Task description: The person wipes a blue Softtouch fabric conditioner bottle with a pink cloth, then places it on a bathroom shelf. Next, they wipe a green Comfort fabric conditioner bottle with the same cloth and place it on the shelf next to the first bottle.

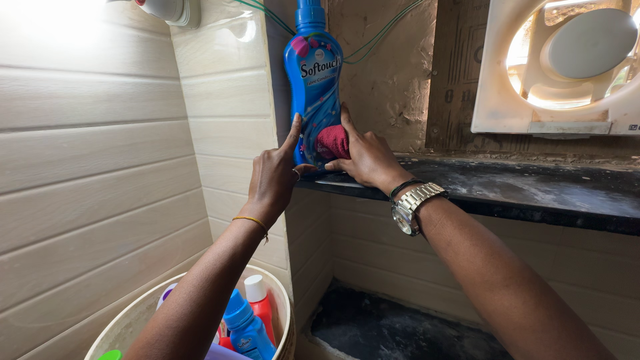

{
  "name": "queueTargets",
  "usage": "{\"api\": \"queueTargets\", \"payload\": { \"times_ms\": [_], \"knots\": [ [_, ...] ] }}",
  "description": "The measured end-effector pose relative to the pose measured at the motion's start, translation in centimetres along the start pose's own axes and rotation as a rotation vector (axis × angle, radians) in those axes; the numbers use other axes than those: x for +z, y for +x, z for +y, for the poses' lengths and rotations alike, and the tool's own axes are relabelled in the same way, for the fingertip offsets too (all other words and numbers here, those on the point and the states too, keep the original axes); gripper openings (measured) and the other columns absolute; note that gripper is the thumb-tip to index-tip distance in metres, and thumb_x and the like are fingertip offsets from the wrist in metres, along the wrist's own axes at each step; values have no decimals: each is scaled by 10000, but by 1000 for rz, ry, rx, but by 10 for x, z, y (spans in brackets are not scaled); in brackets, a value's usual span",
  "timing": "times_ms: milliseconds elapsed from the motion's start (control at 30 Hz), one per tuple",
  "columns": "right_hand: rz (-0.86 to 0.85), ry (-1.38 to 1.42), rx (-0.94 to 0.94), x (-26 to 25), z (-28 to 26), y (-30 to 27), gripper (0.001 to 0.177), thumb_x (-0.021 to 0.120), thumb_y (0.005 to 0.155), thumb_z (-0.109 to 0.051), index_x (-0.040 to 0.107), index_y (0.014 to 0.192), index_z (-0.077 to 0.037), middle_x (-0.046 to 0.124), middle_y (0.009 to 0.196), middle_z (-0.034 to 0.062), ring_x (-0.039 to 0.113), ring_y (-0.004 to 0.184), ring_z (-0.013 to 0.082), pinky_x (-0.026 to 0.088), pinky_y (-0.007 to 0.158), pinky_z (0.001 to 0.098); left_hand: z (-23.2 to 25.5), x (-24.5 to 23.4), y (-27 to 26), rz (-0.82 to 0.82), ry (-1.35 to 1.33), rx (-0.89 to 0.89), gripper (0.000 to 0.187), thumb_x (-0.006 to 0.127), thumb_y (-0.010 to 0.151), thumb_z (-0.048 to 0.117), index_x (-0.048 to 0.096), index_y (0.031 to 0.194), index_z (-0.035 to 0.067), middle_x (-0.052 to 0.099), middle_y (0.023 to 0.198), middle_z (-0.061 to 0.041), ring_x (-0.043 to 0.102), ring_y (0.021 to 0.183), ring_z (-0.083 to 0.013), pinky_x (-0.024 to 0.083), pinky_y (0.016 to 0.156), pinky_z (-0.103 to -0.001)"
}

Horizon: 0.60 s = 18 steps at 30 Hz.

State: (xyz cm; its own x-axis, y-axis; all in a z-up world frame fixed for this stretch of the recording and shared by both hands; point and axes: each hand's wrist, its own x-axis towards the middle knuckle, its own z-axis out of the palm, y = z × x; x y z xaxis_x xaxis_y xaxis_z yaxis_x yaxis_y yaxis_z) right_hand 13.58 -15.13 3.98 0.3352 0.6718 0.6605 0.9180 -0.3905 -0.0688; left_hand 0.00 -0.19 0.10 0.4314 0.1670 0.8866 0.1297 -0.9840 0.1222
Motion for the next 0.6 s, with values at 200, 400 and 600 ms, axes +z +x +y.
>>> {"api": "queueTargets", "payload": {
  "times_ms": [200,400,600],
  "knots": [
    [-7,-7,3,2,2,1,1290,840,786,-479,-82,1615,-121,726,839,271,731,899,442,561,949,486,-1,0,1,14,-4,19,1088,868,729,316,239,1613,234,686,755,-237,682,665,-416,485,572,-520],
    [-15,-16,7,-1,0,0,1284,837,800,-485,-87,1616,-122,719,828,280,725,897,452,560,949,487,-2,2,2,15,11,27,1094,866,732,309,230,1618,218,689,752,-236,687,673,-412,492,584,-521],
    [3,-14,-14,0,-1,-1,1277,842,802,-454,-83,1610,-108,717,831,281,727,900,448,557,948,483,-4,3,1,20,15,34,1096,873,736,320,228,1616,221,683,760,-245,677,692,-433,488,594,-532]
  ]
}}
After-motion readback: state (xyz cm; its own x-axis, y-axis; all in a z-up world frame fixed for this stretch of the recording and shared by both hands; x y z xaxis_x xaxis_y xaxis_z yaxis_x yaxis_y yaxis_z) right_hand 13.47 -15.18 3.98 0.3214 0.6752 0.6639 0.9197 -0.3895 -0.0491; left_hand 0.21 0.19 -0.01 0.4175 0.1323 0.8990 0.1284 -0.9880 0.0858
